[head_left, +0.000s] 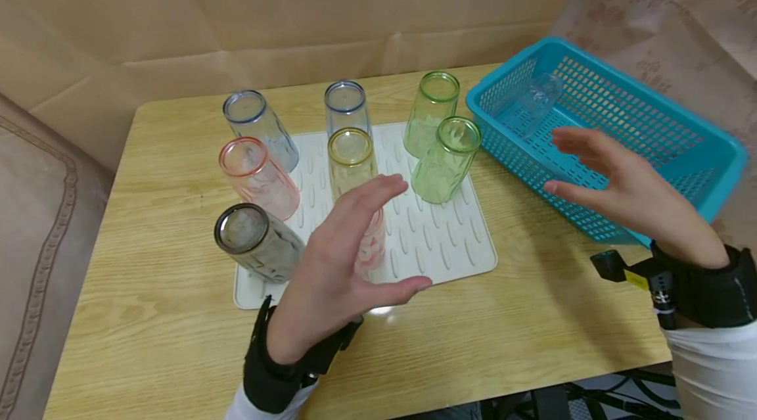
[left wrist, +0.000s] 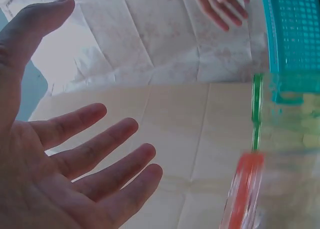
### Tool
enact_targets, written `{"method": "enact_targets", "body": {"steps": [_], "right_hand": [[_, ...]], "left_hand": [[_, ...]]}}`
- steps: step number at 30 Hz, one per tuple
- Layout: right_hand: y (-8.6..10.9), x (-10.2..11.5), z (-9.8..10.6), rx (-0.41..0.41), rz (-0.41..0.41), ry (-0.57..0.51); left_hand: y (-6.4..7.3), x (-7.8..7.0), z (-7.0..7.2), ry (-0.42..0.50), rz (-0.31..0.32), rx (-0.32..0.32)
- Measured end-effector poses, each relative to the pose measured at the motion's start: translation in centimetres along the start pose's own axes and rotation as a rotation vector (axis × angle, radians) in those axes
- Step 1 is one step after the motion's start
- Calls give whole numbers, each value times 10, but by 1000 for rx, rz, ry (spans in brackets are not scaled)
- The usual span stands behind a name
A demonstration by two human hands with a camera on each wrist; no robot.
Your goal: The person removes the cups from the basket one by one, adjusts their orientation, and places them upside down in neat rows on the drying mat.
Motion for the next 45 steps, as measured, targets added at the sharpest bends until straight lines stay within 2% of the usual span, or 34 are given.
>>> {"method": "enact_targets", "body": {"steps": [6,11,15,18,24,26,29,37,45], "right_hand": [[-11,-17,18,-4,-40,32],[-28,-29,32,-7,-92,58],[-53,-91,27,-7,-87,104],[-69,-122,23,0,-38,161],[-80,-87,36,20,-23,214],[-85,-84,36,25,-15,233],[-92,-86,34,43,24,260],[-115,-100,20,53,191,308],[-125,-103,5,72,213,333]], "left_hand": [[-4,-7,-14,-25,-31,52],[-4,-7,-24,-28,-80,83],[-3,-3,-30,12,-115,89],[-1,0,-34,30,-129,93],[5,4,-43,38,-105,115],[7,5,-45,41,-89,124],[10,6,-48,45,-66,133],[13,10,-51,31,-30,143],[17,13,-58,38,-15,155]]}}
Point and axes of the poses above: each hand's wrist, its own y-axis away from the middle knuckle, its own z-axis out of the back of the hand, x = y × z, the point moved 1 cm from there along -y, towards the middle knuckle, and after that the axes turned 12 degrees about y, right-handed, at the moved point
